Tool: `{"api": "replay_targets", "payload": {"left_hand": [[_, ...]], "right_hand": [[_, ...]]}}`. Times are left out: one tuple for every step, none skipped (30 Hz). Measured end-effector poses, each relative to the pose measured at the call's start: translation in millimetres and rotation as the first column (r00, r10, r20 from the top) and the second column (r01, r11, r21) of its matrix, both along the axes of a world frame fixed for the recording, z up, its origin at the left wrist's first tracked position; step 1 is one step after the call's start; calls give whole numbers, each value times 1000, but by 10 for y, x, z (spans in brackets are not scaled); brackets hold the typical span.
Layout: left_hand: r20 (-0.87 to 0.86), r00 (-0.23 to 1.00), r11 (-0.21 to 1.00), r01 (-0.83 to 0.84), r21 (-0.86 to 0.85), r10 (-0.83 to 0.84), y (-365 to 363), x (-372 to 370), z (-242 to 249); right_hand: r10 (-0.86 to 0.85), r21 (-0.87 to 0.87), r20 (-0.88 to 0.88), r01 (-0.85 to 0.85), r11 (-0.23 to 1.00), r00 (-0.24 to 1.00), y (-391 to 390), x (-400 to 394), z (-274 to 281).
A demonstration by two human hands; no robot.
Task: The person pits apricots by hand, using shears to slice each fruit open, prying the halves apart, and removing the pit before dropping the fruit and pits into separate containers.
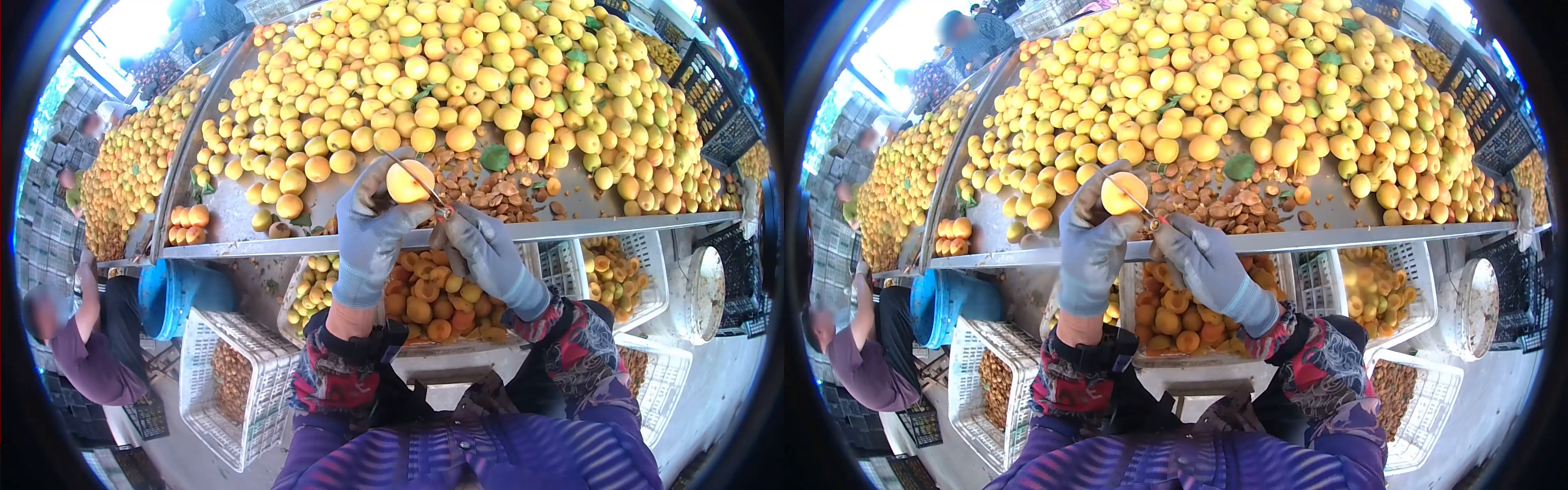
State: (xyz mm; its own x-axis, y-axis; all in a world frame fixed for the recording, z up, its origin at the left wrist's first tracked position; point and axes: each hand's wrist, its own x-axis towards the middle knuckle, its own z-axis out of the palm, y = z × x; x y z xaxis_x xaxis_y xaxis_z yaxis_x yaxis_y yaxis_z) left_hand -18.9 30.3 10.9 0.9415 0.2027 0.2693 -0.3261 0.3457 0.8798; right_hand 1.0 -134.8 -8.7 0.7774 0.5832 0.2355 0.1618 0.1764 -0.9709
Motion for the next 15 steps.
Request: {"api": "replay_targets", "payload": {"left_hand": [[-2, 1000, 1000, 2, 0, -2, -2, -3, -8], [0, 1000, 999, -23, 35, 23, -7, -10, -13], [6, 999, 996, -47, 70, 47, -17, -12, -12], [6, 999, 997, -43, 72, 42, -26, -12, 2], [-16, 998, 990, -57, 128, 59, -26, -20, 24], [-38, 996, 980, -74, 184, 82, -23, -35, 37], [-37, 996, 980, -75, 185, 84, -22, -42, 31], [-32, 996, 985, -78, 151, 84, -32, -41, 14], [-25, 996, 990, -79, 116, 82, -51, -34, 3], [-22, 997, 990, -77, 116, 80, -76, -28, -1], [-9, 998, 996, -61, 60, 62, -100, -22, -6], [4, 999, 999, -46, 6, 46, -119, -17, -11], [3, 999, 999, -45, 6, 45, -140, -15, -20], [-16, 1000, 992, 18, -126, -20, -162, -11, -28], [-26, 996, 963, 77, -259, -86, -170, -7, -34]], "right_hand": [[27, -3, -58, -27, 1000, 998, -1, 0, 23], [52, -6, -116, -53, 999, 992, -7, -12, 36], [48, -7, -118, -49, 999, 992, 1, -16, -30], [2, -13, -98, -3, 1000, 995, 37, -14, -123], [-43, -16, -80, 42, 999, 996, 63, -19, -176], [-41, -13, -82, 40, 999, 996, 50, -26, -189], [-8, 4, -123, 8, 1000, 992, 40, -30, -110], [25, 19, -162, -22, 1000, 987, 31, -30, -64], [23, 18, -159, -21, 1000, 987, 29, -33, -74], [-13, 21, -105, 15, 1000, 994, 34, -43, -103], [-49, 26, -53, 51, 998, 997, 41, -50, -123], [-51, 27, -53, 52, 998, 997, 49, -56, -126], [-90, 9, -7, 90, 996, 996, 57, -63, -130], [-127, -9, 39, 127, 992, 991, 61, -64, -135], [-127, -10, 39, 127, 992, 991, 65, -56, -155]]}}
